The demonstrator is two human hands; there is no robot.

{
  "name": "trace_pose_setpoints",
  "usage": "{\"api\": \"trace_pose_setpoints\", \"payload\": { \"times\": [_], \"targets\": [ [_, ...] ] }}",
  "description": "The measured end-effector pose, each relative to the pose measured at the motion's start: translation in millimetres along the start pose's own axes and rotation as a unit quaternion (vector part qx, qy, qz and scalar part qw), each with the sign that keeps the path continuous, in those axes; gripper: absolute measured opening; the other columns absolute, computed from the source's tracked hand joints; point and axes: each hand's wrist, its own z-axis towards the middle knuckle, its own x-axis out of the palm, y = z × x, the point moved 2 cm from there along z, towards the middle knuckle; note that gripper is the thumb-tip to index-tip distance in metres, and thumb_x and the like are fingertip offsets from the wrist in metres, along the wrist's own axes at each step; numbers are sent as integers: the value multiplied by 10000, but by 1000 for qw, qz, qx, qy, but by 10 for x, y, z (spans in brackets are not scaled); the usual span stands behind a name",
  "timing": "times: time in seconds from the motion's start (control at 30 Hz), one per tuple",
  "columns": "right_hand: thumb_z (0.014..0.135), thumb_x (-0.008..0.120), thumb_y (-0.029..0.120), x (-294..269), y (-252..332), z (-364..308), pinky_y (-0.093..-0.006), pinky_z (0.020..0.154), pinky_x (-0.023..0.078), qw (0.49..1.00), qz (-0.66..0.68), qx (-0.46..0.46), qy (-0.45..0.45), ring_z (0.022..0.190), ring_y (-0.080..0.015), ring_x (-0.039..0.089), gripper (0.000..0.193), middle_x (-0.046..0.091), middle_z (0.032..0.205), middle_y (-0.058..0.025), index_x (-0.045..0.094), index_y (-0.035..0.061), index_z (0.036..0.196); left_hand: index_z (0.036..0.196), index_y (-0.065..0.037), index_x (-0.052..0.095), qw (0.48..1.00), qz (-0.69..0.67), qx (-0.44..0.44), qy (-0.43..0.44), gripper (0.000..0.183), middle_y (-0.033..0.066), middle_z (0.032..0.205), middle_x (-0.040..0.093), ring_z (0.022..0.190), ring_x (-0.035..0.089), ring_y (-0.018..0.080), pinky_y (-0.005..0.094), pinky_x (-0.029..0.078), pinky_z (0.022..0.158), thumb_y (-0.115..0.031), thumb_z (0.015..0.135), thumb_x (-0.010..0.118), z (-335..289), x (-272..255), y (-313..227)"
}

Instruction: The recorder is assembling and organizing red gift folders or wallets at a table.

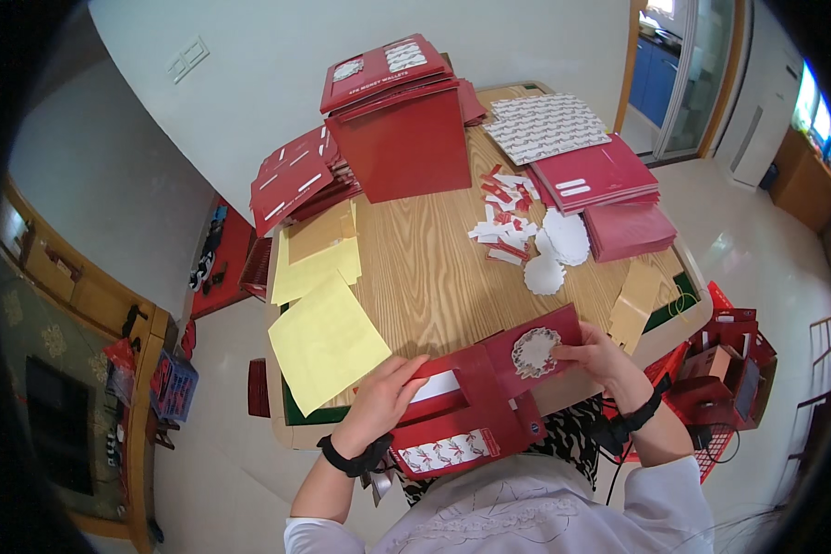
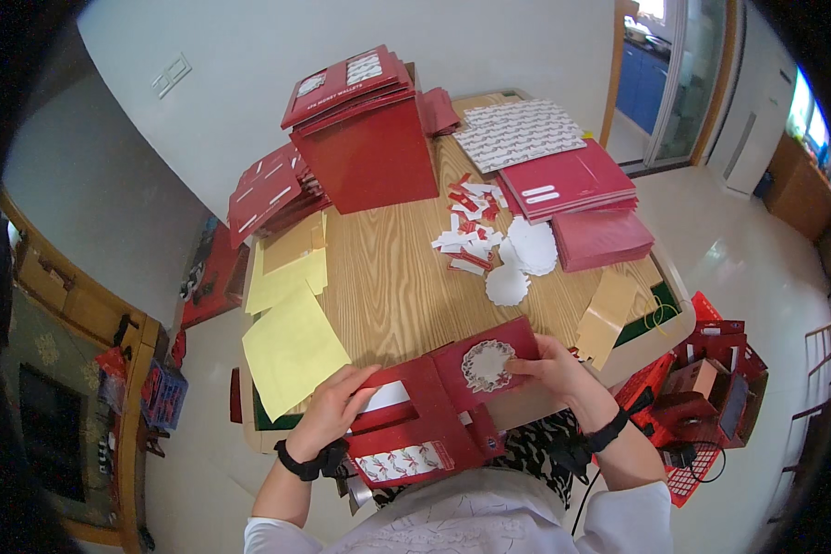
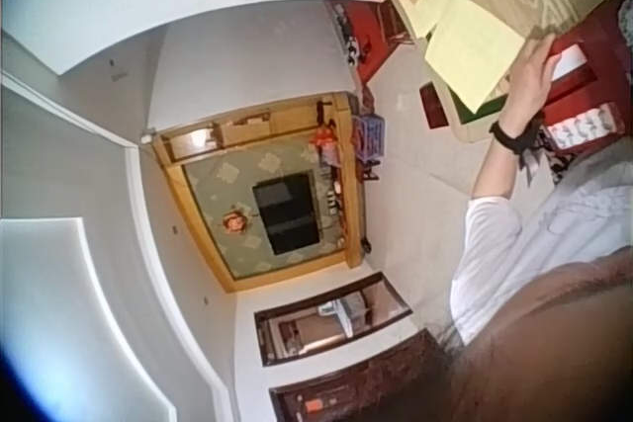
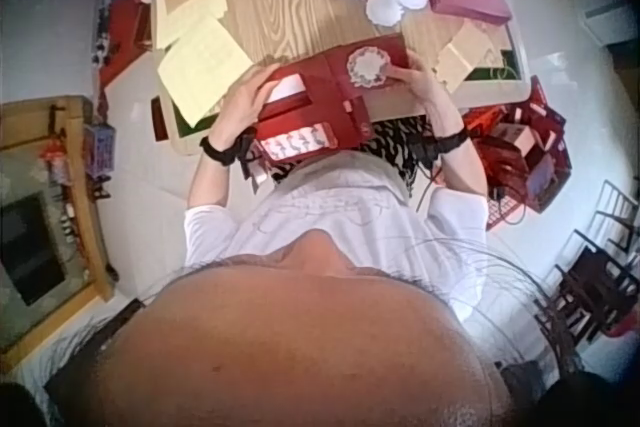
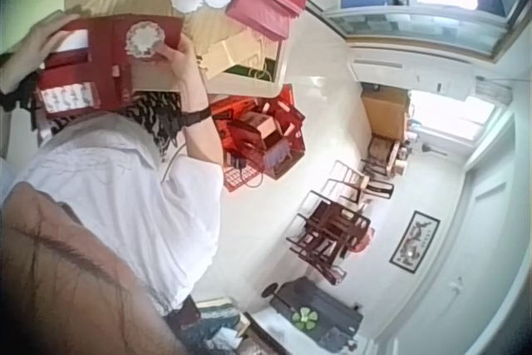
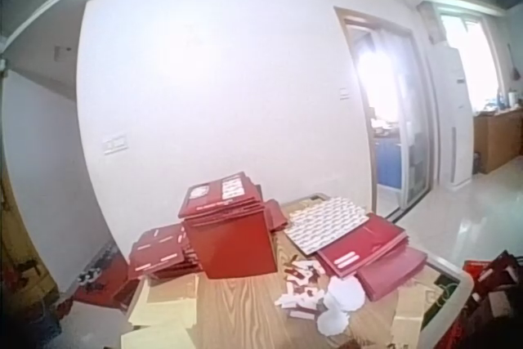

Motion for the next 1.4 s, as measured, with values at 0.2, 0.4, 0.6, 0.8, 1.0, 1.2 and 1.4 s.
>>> {"api": "trace_pose_setpoints", "payload": {
  "times": [0.2, 0.4, 0.6, 0.8, 1.0, 1.2, 1.4],
  "targets": [
    [788, 636, 34, 26, -25, -6, -258, 577, 531, 1000, 22, -6, -11, 731, -142, 620, 309, 633, 910, -55, 561, 16, 1087, 1130, -21, 549, 1000, 6, -8, 1, 317, 134, 844, 548, 752, 547, 288, 346, 442, 653, -137, 837, 581, 14, -1, -3],
    [799, 613, 34, 3, -86, 20, -254, 572, 533, 999, -24, 8, -43, 731, -144, 623, 289, 632, 908, -63, 559, 9, 1082, 1185, -23, 494, 988, 124, 69, -59, 477, 158, 1053, 510, 998, 481, 322, 412, 382, 864, -203, 771, 651, -50, 142, -192],
    [805, 605, 46, 82, -67, 17, -263, 591, 540, 998, -27, 35, -55, 743, -156, 626, 314, 626, 934, -72, 537, 14, 1109, 1097, -40, 538, 993, 115, 12, 6, 519, 125, 1172, 455, 1092, 427, 314, 407, 357, 898, -277, 679, 733, -368, 518, -163],
    [807, 581, 19, 58, -68, 10, -275, 607, 547, 996, 34, 71, -48, 785, -175, 628, 332, 616, 976, -84, 518, 22, 1133, 1052, -53, 565, 996, 81, 26, -10, 471, 119, 1157, 514, 1088, 459, 300, 396, 350, 914, -245, 664, 749, -351, 508, -125],
    [811, 580, 22, 97, -108, 10, -284, 619, 552, 994, 54, 79, -55, 809, -180, 627, 337, 613, 990, -92, 512, 30, 1140, 1049, -43, 566, 998, 51, 21, 22, 477, 89, 1188, 544, 1117, 456, 267, 394, 324, 928, -270, 668, 741, -356, 500, -108],
    [806, 591, 22, 91, -128, 13, -286, 620, 553, 994, 43, 81, -58, 809, -175, 624, 344, 613, 988, -80, 512, 33, 1141, 1053, -68, 579, 999, 39, 29, 22, 479, 67, 1195, 549, 1118, 465, 265, 382, 316, 937, -247, 648, 762, -379, 482, -68],
    [803, 600, 28, 98, -129, -37, -283, 613, 550, 996, 34, 58, -65, 792, -172, 622, 339, 612, 982, -73, 518, 35, 1132, 1047, -69, 582, 998, 35, 33, 29, 461, 64, 1191, 550, 1127, 458, 262, 381, 312, 940, -250, 661, 758, -364, 478, -72]
  ]
}}
